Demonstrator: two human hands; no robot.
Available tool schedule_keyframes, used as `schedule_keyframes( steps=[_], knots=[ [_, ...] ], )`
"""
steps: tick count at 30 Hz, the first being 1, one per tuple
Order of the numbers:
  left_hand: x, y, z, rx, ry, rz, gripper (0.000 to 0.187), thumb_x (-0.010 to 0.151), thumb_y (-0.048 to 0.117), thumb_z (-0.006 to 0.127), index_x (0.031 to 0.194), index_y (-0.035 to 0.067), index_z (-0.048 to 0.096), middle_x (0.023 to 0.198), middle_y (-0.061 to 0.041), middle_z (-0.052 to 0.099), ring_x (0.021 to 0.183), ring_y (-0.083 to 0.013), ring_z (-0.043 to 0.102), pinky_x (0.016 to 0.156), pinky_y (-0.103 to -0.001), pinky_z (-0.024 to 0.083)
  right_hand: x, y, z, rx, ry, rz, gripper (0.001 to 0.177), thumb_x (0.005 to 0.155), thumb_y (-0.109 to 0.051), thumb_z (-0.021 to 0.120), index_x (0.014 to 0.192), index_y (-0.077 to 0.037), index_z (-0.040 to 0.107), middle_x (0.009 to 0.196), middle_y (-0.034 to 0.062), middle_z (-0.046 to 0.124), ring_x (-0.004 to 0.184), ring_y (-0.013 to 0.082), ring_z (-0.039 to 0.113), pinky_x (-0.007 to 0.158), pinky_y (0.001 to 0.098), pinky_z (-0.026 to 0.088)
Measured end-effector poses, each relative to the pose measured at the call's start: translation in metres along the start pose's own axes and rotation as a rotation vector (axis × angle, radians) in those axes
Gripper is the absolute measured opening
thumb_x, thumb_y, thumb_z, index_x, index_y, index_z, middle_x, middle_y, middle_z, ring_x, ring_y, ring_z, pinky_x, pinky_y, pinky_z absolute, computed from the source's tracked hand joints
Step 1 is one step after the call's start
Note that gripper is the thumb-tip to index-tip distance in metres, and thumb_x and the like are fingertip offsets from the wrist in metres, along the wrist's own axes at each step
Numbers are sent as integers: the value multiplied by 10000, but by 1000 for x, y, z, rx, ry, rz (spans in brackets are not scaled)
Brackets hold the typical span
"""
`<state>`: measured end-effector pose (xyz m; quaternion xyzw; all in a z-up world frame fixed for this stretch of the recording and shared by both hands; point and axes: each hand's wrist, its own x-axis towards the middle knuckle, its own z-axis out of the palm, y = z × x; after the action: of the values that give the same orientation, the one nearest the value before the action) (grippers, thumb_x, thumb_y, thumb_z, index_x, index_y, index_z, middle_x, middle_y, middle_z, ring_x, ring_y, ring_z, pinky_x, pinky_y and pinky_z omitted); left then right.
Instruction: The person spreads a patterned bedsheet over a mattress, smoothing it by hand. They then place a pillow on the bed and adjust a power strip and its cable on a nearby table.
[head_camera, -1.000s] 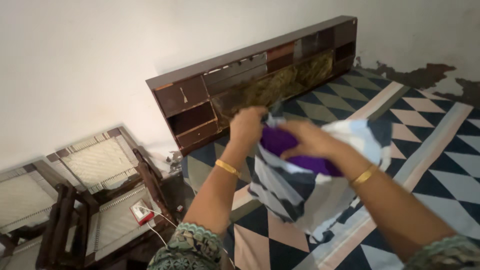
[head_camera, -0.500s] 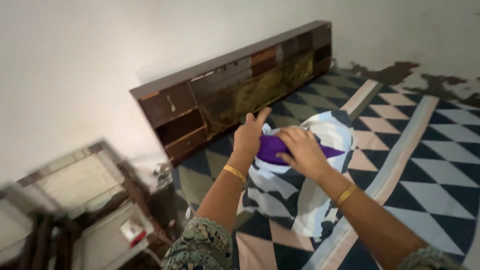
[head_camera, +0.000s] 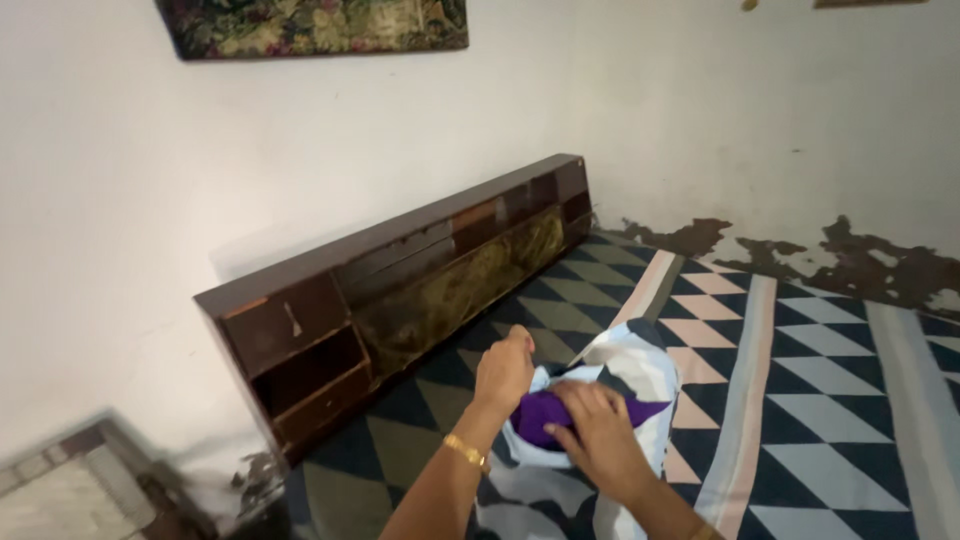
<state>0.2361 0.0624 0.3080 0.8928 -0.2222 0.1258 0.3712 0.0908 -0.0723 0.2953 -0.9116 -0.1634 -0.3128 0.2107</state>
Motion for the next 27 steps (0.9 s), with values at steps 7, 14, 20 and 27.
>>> schedule_keyframes(
  steps=[7, 14, 20, 27],
  knots=[
    [-26, 19, -49, 127, -392, 198, 226, 888, 332, 686, 1019, 181, 791, 1070, -107, 732, 1042, -339, 671, 892, -455, 531, -7, -2, 4, -18, -45, -65, 530, 859, -253, 727, 1321, -50, 563, 1342, 138, 561, 1264, 355, 492, 1070, 499, 310],
    [-44, -5, -42, 185, -158, 220, 190, 874, 180, 643, 1026, 132, 745, 972, -173, 746, 929, -396, 711, 823, -490, 556, -28, -8, 2, -127, 212, -75, 441, 830, -277, 758, 1206, -110, 599, 1293, 100, 587, 1258, 313, 519, 1055, 474, 389],
    [-54, 23, -50, 36, -4, 163, 142, 983, 165, 624, 1053, 60, 558, 927, -203, 720, 920, -423, 682, 777, -527, 524, -22, -25, 8, -188, 108, -171, 611, 880, -328, 685, 1389, -24, 538, 1347, 153, 576, 1292, 309, 511, 1052, 471, 336],
    [-89, 43, -86, 334, 346, 658, 156, 789, 96, 677, 933, 111, 617, 903, -80, 622, 878, -291, 625, 700, -400, 528, -9, -25, 11, -282, -38, -14, 631, 927, -482, 592, 1380, -46, 540, 1291, 124, 579, 1233, 298, 490, 1061, 498, 315]
  ],
)
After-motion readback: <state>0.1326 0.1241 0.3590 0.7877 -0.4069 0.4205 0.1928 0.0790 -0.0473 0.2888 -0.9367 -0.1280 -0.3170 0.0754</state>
